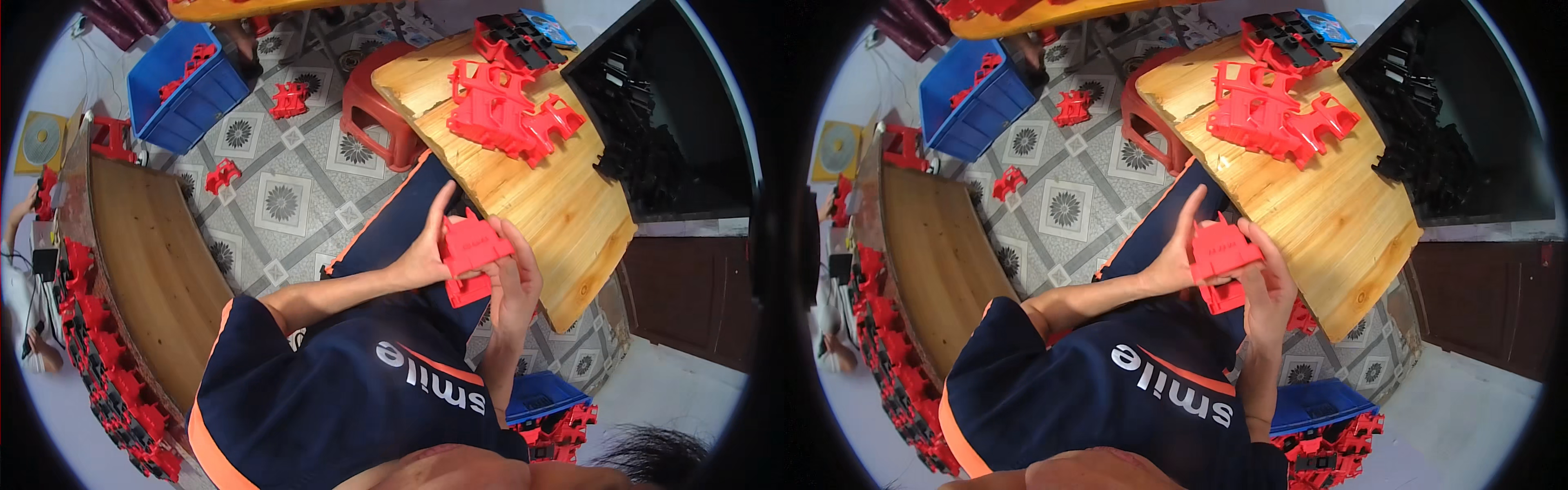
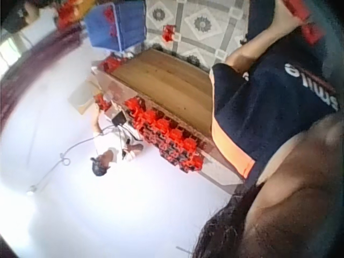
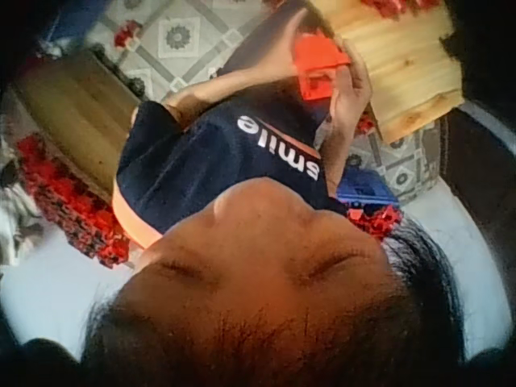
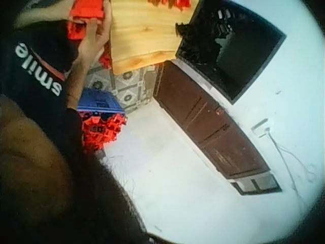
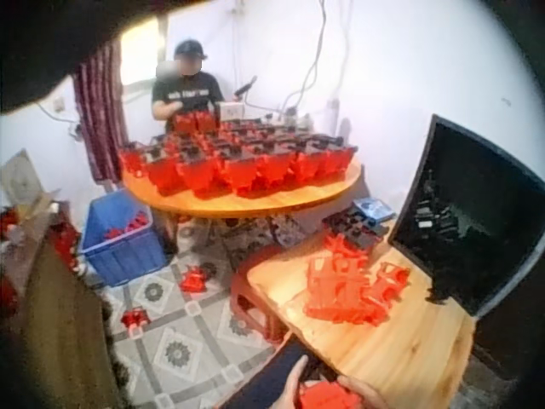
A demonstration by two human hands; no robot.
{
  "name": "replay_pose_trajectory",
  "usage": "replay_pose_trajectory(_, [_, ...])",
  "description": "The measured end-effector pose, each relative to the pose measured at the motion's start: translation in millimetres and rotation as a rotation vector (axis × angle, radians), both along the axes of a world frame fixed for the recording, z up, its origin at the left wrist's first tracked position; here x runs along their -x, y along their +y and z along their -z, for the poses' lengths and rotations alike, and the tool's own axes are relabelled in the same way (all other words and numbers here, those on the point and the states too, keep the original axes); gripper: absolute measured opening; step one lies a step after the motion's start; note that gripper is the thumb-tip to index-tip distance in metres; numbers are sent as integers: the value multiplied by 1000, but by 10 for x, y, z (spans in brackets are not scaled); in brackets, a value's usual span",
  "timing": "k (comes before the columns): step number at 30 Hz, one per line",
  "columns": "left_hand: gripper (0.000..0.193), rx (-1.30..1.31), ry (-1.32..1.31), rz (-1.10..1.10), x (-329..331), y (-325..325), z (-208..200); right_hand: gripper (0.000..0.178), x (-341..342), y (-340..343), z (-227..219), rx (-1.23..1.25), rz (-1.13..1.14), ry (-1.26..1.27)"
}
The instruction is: The recorder is assembling red toy car bodies by attaching black chassis components.
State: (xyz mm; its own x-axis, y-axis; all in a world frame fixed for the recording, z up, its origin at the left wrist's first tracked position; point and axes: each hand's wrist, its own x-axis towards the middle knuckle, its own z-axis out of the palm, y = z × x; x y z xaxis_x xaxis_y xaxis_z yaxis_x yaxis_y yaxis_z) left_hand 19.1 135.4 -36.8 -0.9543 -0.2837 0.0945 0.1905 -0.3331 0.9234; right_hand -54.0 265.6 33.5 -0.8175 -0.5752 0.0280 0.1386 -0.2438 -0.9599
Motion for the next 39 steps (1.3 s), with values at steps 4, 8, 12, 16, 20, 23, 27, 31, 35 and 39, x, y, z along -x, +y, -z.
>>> replay_pose_trajectory(4, [111, -400, -67, -144, -63, -262, -64, 31, 432, -94, -106, -99, 88, 32])
replay_pose_trajectory(8, [96, -678, -72, -14, -177, -418, -118, 28, 1453, -33, -104, -237, 331, 379])
replay_pose_trajectory(12, [98, -701, -110, 199, -106, -448, -109, 34, 3050, 23, 365, -884, 855, 1177])
replay_pose_trajectory(16, [100, -704, -146, 185, -104, -353, -170, 29, 3704, -107, 346, -1158, 957, 1521])
replay_pose_trajectory(20, [98, -667, -147, 184, -31, -297, -80, 24, 4130, 157, 404, -1569, 793, 1541])
replay_pose_trajectory(23, [95, -672, -143, 144, -51, -306, -85, 31, 3496, 80, 59, -1076, 758, 1434])
replay_pose_trajectory(27, [93, -598, -159, 150, 30, -370, -55, 21, 2820, 506, 117, -356, 422, 510])
replay_pose_trajectory(31, [80, -546, -133, 157, 163, -390, -42, 20, 2249, 1123, 752, -212, 192, 50])
replay_pose_trajectory(35, [64, -570, -121, 167, 201, -393, 79, 13, 2018, 1308, 817, -739, 330, 654])
replay_pose_trajectory(39, [66, -595, -121, 145, 152, -377, 80, 15, 1774, 1223, 278, -785, 566, 780])
